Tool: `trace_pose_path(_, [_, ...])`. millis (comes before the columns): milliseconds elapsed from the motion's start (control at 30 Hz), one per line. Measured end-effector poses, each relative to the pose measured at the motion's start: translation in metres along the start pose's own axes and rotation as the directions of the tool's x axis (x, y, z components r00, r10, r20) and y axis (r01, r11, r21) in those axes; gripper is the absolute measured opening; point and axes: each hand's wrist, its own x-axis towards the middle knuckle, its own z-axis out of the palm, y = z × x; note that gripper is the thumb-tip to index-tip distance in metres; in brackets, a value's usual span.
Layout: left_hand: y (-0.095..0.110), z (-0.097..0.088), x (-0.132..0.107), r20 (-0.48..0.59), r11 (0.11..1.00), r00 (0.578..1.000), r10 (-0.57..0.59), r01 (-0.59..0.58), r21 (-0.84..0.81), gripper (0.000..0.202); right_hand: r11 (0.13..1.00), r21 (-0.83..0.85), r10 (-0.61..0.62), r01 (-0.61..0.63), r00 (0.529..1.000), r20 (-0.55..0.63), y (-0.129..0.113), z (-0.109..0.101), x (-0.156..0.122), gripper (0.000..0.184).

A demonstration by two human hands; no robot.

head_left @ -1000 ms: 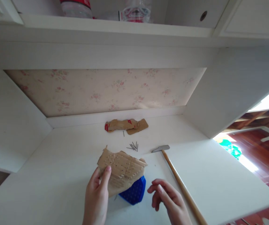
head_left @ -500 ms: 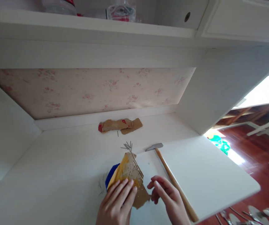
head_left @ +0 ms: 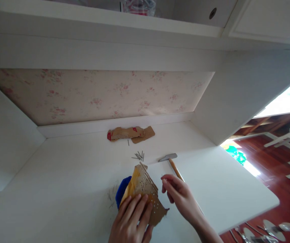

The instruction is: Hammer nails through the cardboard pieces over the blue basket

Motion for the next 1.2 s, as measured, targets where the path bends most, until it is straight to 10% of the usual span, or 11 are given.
trace_pose_path(167, [-0.003, -0.010, 0.008, 0.036, 0.998, 0.998, 0.057, -0.058, 0.026, 0.035, 0.950, -0.299, -0.072, 0.088, 0.995, 0.065, -0.016, -0.009, 0.069, 0.024])
trace_pose_path(433, [-0.002, -0.013, 0.012, 0.021, 1.000, 1.000, 0.010, -0.010, 0.022, 0.041, 0.663, -0.692, -0.097, 0.286, 0.949, 0.299, -0.008, 0.037, 0.157, 0.026])
trace_pose_path(800, [0.005, 0.008, 0.010, -0.016, 0.986, 0.987, -0.157, 0.156, -0.053, 0.024, 0.431, -0.827, -0.070, 0.361, 0.927, 0.368, 0.011, 0.055, 0.158, 0.022])
trace_pose_path(1200, [0.001, -0.008, 0.018, 0.069, 0.963, 0.967, -0.246, 0.252, -0.098, 0.020, 0.497, -0.815, -0.139, 0.297, 0.955, 0.264, 0.018, 0.053, 0.152, 0.025])
